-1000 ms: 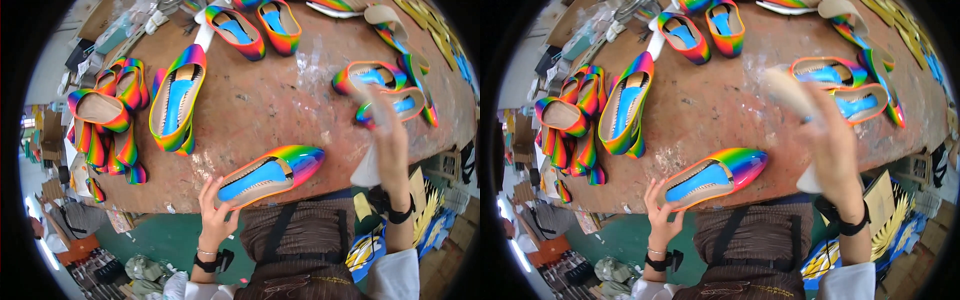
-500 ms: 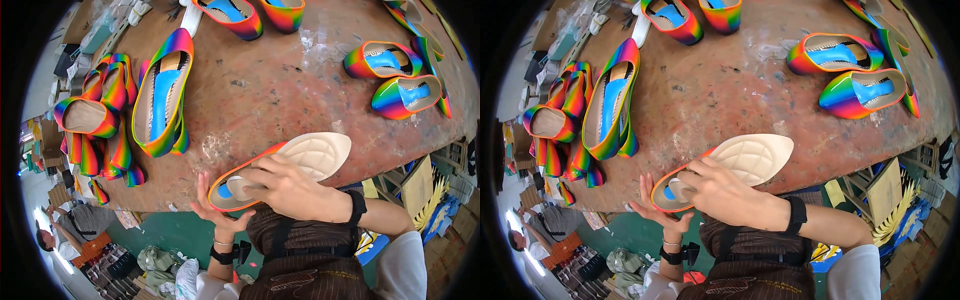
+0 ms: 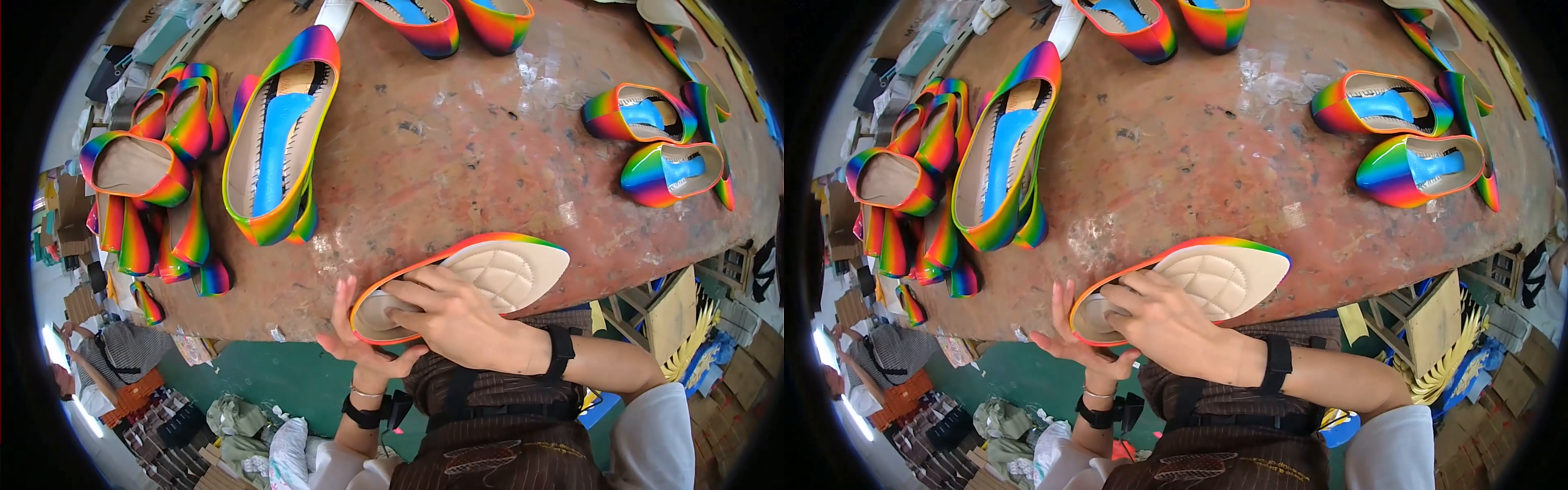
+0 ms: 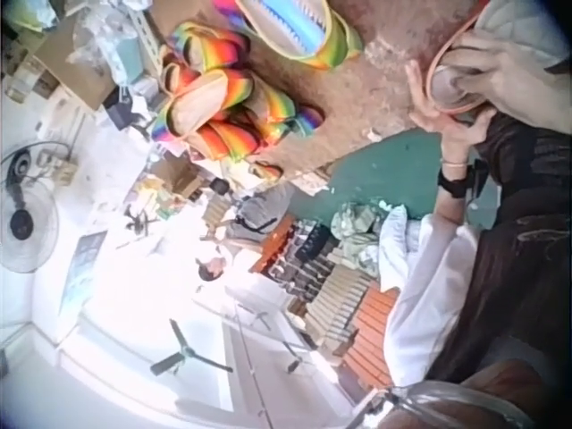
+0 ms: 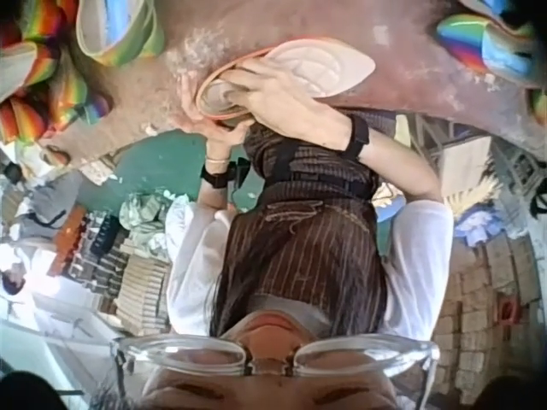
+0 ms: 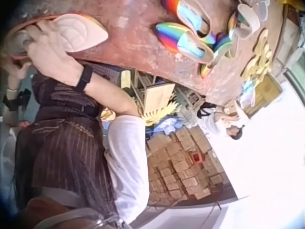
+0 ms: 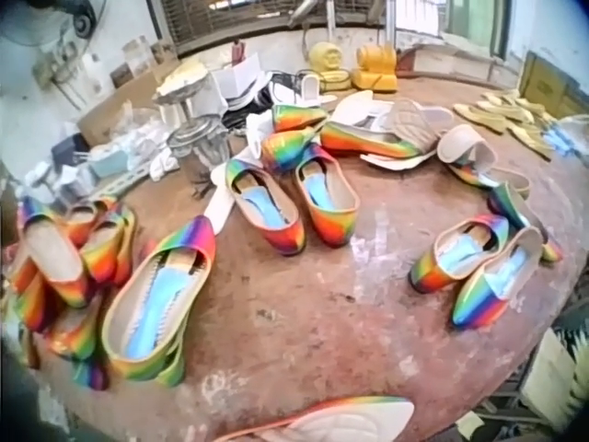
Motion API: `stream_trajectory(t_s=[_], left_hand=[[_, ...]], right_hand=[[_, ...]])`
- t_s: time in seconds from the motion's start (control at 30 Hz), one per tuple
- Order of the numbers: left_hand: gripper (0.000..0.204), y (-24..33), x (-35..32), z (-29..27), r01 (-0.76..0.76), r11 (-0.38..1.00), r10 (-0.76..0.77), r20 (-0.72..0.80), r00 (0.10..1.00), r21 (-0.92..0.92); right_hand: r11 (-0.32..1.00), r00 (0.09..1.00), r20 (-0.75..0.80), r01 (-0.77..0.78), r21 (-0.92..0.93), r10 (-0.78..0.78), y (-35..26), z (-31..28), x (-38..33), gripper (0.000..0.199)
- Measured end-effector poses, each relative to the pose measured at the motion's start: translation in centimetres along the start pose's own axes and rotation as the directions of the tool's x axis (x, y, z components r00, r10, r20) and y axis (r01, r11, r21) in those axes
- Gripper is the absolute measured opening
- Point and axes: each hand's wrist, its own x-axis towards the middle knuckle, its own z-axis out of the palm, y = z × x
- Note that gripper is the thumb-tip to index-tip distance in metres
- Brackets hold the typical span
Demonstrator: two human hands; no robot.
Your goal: Inserting white cushioned insoles into rainbow-patterned flat shoes at a manufacturing workbench.
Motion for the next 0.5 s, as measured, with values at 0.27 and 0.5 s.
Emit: stream_trajectory(t_s=[0.27, 0.5], left_hand=[[0.133, -0.8, 0.0, 0.3, -0.015, 0.994, 0.014, -0.005, 1.000, -0.110], [0.055, -0.2, 1.8, -0.9, 0.137, 0.971, -0.126, 0.065, 0.990, -0.195]], right_hand=[[0.996, 0.990, 0.142, -0.006, -0.087, 0.019, -0.1, -0.4, -0.3, 0.032], [0.983, 0.957, 0.224, 0.183, 0.018, -0.183, 0.4, 0.3, 0.1, 0.038]])
